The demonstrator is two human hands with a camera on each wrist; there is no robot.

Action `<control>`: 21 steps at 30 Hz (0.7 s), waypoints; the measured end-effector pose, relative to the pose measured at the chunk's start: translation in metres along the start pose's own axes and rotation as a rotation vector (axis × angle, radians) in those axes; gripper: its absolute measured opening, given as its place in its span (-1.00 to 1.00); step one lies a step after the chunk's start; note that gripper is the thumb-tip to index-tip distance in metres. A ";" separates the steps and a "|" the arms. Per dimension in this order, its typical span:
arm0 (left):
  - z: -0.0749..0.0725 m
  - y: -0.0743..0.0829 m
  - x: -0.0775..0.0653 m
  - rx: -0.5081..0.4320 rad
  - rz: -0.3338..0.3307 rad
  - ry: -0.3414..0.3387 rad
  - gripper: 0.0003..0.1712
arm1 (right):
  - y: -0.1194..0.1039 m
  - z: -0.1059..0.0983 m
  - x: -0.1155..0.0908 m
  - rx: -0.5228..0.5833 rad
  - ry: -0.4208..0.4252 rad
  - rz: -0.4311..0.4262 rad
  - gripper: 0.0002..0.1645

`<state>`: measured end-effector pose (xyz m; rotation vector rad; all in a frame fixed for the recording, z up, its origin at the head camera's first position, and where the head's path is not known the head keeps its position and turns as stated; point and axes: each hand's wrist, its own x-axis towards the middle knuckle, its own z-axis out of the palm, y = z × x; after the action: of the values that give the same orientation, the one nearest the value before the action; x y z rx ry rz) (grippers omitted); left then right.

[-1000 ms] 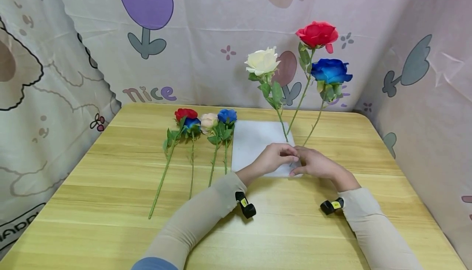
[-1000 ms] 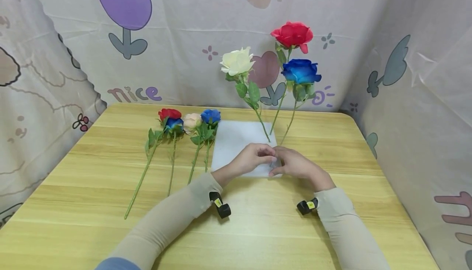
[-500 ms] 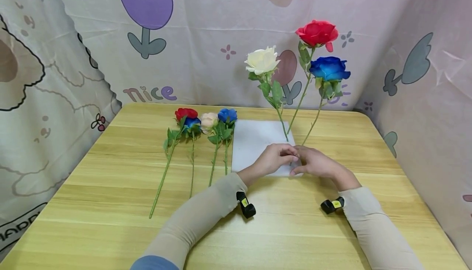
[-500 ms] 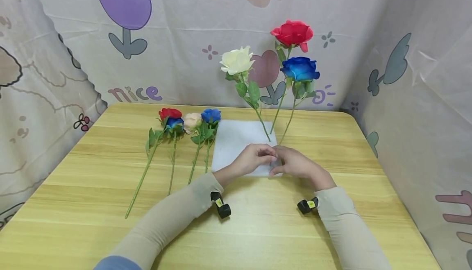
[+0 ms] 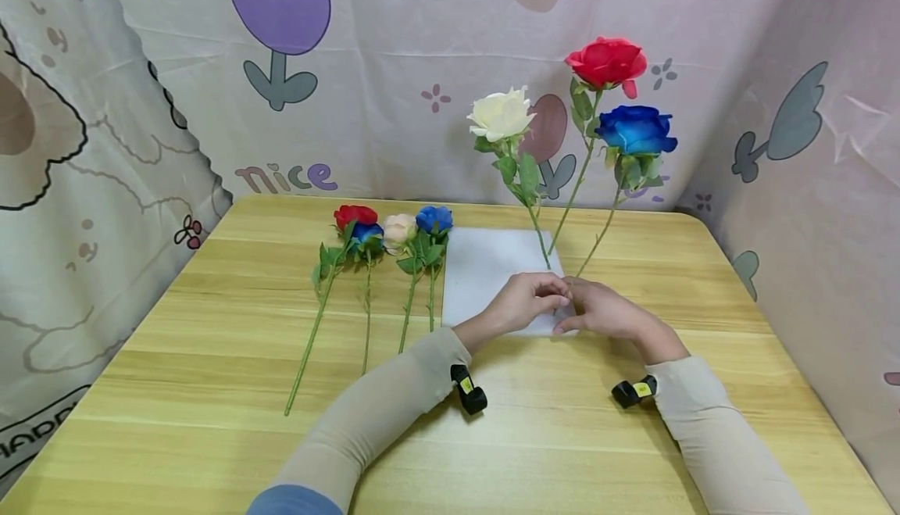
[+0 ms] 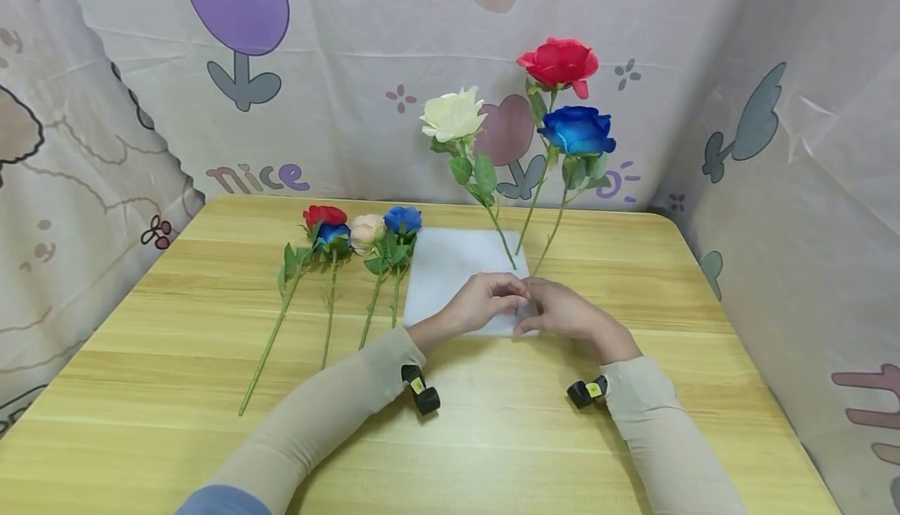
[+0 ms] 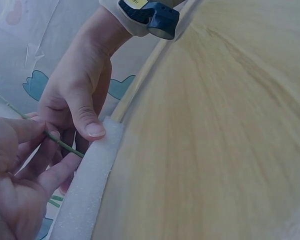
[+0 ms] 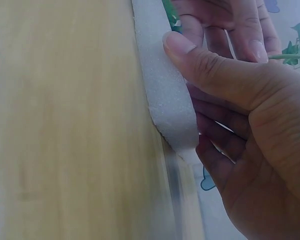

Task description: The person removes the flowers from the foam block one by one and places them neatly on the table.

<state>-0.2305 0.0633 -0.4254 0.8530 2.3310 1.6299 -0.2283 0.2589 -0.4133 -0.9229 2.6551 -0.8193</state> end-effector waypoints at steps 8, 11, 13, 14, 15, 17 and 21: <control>-0.004 0.007 0.000 0.014 0.021 0.014 -0.92 | -0.001 0.000 -0.001 -0.019 0.004 0.018 -0.14; -0.007 0.012 0.000 0.032 0.051 0.014 -0.90 | -0.002 0.000 -0.001 -0.020 -0.001 0.032 -0.09; -0.010 0.014 -0.001 0.037 0.061 0.013 -0.88 | -0.002 0.000 -0.002 -0.016 -0.008 0.039 -0.05; -0.011 0.015 -0.001 0.037 0.065 0.012 -0.87 | -0.002 -0.001 -0.002 -0.017 -0.009 0.040 -0.03; -0.012 0.016 -0.002 0.035 0.066 0.013 -0.86 | -0.002 -0.001 -0.002 -0.015 -0.011 0.040 -0.02; -0.015 0.017 -0.003 0.027 0.067 0.017 -0.85 | -0.002 0.000 -0.002 -0.019 -0.013 0.033 -0.01; -0.021 0.019 -0.005 0.008 0.086 0.024 -0.83 | 0.000 0.000 -0.002 -0.023 -0.011 0.005 -0.04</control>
<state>-0.2290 0.0478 -0.4009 0.9530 2.3494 1.6738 -0.2264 0.2599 -0.4130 -0.9233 2.6618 -0.7812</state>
